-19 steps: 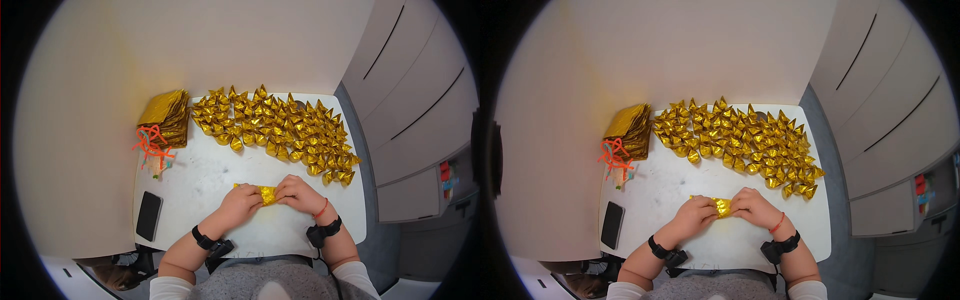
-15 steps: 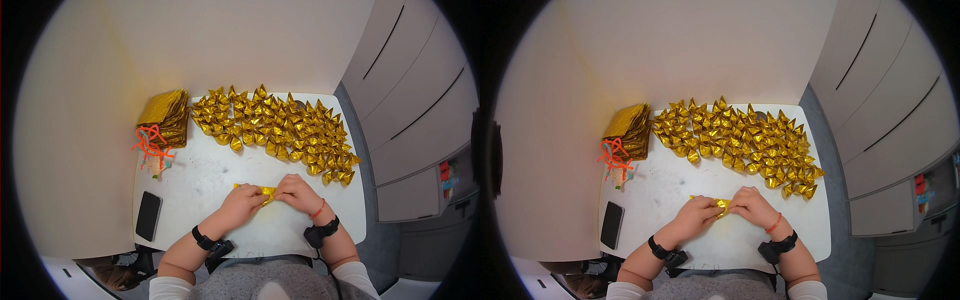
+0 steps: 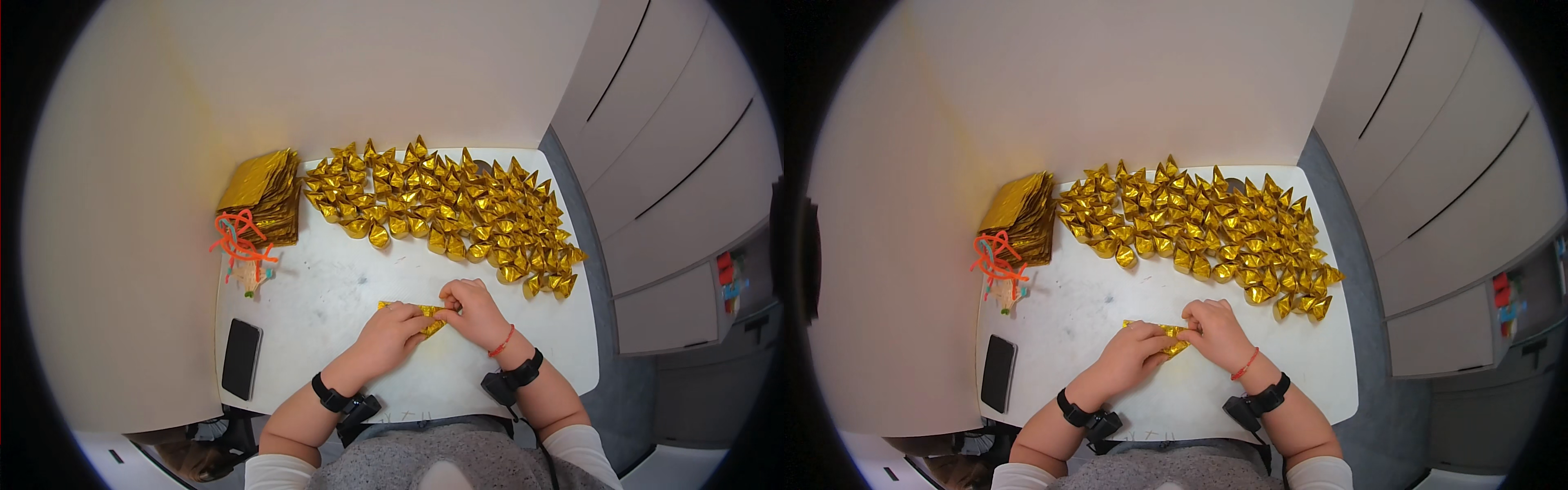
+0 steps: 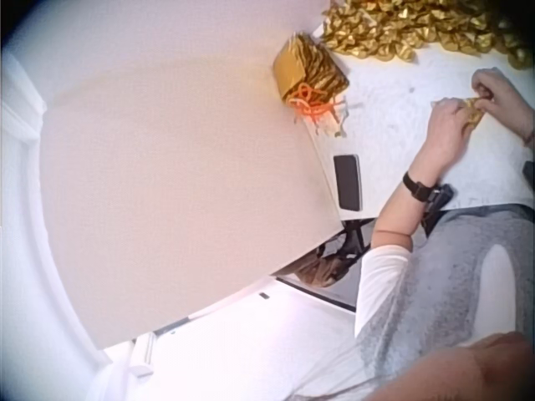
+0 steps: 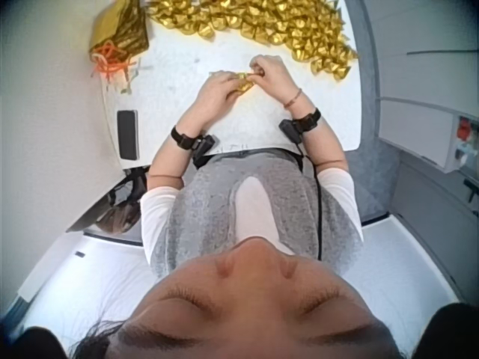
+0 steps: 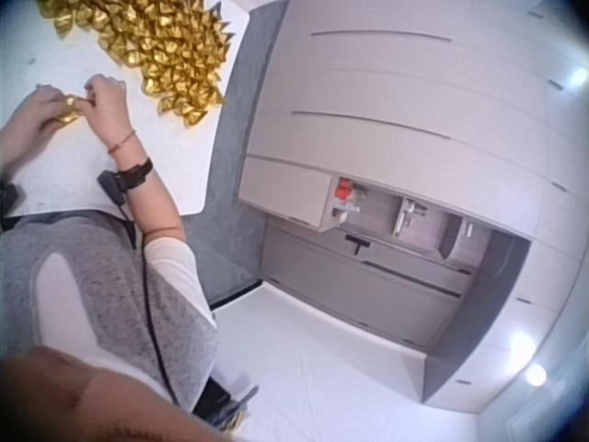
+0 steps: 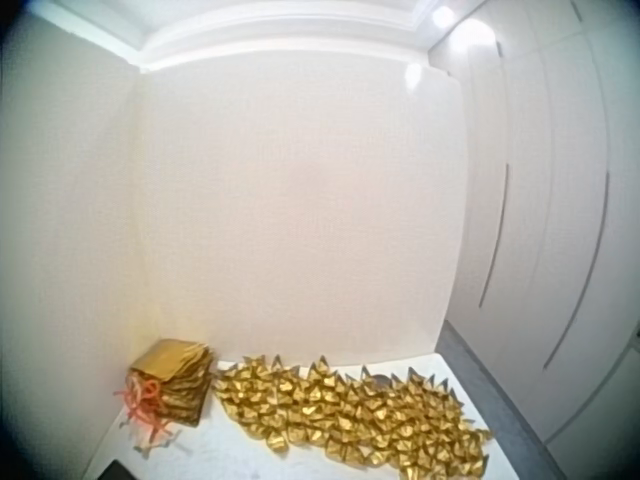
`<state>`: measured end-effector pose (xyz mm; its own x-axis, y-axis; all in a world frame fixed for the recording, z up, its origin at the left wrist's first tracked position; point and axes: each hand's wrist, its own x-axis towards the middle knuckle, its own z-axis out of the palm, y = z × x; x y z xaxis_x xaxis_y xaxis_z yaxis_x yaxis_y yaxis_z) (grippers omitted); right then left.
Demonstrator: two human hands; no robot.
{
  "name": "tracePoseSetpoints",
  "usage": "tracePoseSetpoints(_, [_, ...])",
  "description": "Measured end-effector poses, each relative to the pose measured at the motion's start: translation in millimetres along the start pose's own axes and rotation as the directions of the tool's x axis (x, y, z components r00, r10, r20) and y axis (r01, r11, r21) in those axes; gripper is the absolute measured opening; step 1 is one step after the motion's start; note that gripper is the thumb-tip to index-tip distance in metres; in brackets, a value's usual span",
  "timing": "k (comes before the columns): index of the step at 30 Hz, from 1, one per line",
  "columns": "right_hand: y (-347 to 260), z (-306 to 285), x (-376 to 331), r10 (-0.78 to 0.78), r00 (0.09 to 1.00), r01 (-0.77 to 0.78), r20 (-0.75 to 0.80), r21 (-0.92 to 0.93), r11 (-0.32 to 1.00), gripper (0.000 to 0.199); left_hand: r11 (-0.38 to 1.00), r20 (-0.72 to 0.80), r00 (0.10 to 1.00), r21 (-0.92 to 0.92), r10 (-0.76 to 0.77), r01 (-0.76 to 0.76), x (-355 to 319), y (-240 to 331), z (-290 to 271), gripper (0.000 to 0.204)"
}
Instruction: Fold square pieces of gold-colored foil paper into decorative ingot shapes.
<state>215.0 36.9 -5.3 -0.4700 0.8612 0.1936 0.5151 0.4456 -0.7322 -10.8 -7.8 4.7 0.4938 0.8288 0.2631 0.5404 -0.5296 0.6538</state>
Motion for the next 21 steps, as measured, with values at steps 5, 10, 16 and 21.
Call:
tracePoseSetpoints(5, [-1, 0, 0, 0.003, 1.000, -0.003, 0.001, -0.014, 1.000, 0.030, 0.999, 0.031, 0.998, -0.001, 0.050, -0.050, -1, -3, 0, 0.026])
tracePoseSetpoints(10, [-2, 1, 0, 0.000, 1.000, 0.000, 0.006, -0.036, 0.999, 0.029, 0.998, 0.022, 0.998, 0.015, 0.065, -0.065, 0, -3, 0, 0.024])
tracePoseSetpoints(16, [-2, 3, -2, -0.069, 0.997, 0.065, -0.031, -0.094, 0.993, 0.030, 0.999, -0.027, 1.000, 0.034, -0.009, 0.009, 6, 2, 8, 0.022])
tracePoseSetpoints(21, [-7, 6, -10, -0.059, 0.997, 0.047, -0.040, -0.249, 0.967, 0.029, 0.998, -0.053, 0.998, 0.057, -0.034, 0.037, 7, 2, 14, 0.024])
